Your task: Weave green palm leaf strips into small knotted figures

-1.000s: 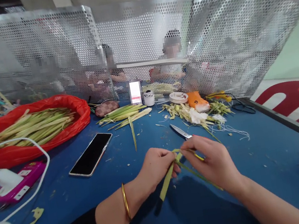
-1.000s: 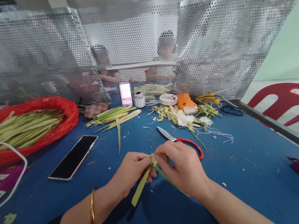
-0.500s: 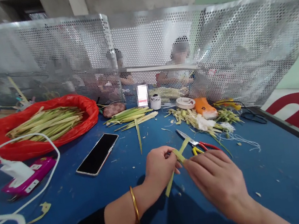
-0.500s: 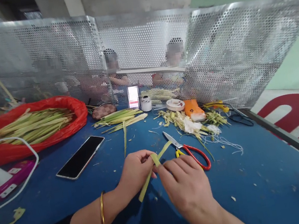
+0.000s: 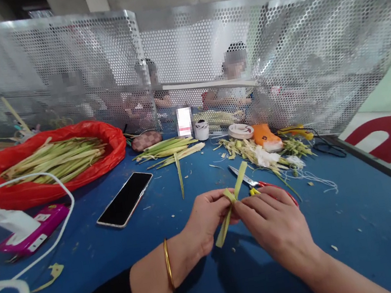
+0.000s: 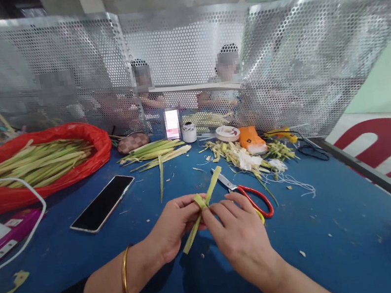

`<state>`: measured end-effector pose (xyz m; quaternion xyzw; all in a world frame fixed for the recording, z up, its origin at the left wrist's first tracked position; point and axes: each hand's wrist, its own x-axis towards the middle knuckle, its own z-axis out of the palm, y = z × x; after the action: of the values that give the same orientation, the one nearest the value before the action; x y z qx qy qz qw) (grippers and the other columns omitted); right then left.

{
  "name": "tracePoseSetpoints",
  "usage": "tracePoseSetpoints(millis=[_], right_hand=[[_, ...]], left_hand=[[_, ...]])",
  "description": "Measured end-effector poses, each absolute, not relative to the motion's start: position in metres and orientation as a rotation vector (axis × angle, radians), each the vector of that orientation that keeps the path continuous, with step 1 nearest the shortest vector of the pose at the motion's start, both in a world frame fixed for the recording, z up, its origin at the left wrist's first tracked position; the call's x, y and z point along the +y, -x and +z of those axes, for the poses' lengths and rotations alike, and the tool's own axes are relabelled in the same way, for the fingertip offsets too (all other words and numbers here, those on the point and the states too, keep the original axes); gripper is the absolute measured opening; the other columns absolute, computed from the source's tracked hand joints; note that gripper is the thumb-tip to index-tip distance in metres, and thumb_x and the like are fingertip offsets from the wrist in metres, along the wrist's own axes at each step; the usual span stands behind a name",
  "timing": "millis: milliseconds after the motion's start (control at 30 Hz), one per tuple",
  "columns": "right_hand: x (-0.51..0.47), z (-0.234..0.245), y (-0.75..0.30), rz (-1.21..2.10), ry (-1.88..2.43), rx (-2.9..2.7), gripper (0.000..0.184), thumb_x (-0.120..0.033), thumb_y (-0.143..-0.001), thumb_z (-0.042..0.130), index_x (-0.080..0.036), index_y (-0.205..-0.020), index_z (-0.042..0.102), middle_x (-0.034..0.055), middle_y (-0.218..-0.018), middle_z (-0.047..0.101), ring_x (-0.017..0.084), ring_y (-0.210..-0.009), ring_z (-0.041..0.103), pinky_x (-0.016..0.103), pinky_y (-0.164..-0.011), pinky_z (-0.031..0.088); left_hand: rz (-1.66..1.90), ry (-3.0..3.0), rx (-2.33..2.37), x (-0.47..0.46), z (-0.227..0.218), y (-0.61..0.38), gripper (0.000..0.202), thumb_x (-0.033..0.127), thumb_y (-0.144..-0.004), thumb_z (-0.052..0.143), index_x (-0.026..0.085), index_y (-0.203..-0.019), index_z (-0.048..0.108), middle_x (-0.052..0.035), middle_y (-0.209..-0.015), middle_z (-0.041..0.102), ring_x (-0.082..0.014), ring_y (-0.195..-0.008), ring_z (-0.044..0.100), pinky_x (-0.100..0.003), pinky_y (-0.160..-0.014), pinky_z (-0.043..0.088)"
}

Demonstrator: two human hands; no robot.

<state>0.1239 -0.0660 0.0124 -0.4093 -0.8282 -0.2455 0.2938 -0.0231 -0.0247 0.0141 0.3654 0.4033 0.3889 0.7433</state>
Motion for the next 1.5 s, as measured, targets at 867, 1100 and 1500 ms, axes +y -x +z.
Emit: tracePoseSetpoints(millis=[867, 1100, 1500], right_hand=[[-0.061, 0.008, -0.122, 0.062, 1.165, -1.772, 0.016, -0.021, -0.089, 0.054, -0.02, -0.076, 0.064, 0.0035, -0.074, 0.063, 0.016, -0.07, 0.058, 0.029, -0.064, 0.047], [-0.05, 0.0, -0.128, 0.656, 1.443, -1.416, 0.031, -0.04, -0.084, 0.059, -0.019, -0.062, 0.05, -0.0049, -0.053, 0.046, 0.01, -0.049, 0.041, 0.022, -0.043, 0.034], [-0.055, 0.007, -0.134, 0.773, 1.368, -1.561, 0.027, -0.031, -0.093, 0.047, -0.022, -0.117, 0.045, 0.0016, -0.075, 0.068, 0.015, -0.05, 0.063, 0.027, -0.049, 0.053]], left_hand=[[0.847, -0.951, 0.926, -0.025, 0.014, 0.024, 0.024, 0.021, -0.068, 0.072, 0.014, -0.09, 0.074, -0.0035, -0.07, 0.07, -0.0111, -0.058, 0.062, -0.023, -0.058, 0.046], [0.743, -0.982, 0.88, -0.025, 0.021, 0.028, 0.027, 0.028, -0.069, 0.071, 0.013, -0.092, 0.072, -0.0069, -0.073, 0.071, -0.0158, -0.064, 0.067, -0.026, -0.063, 0.05], [0.886, -0.807, 0.97, -0.018, 0.018, 0.027, 0.023, 0.015, -0.068, 0.07, 0.015, -0.091, 0.069, -0.0032, -0.069, 0.069, -0.013, -0.059, 0.066, -0.022, -0.059, 0.052]])
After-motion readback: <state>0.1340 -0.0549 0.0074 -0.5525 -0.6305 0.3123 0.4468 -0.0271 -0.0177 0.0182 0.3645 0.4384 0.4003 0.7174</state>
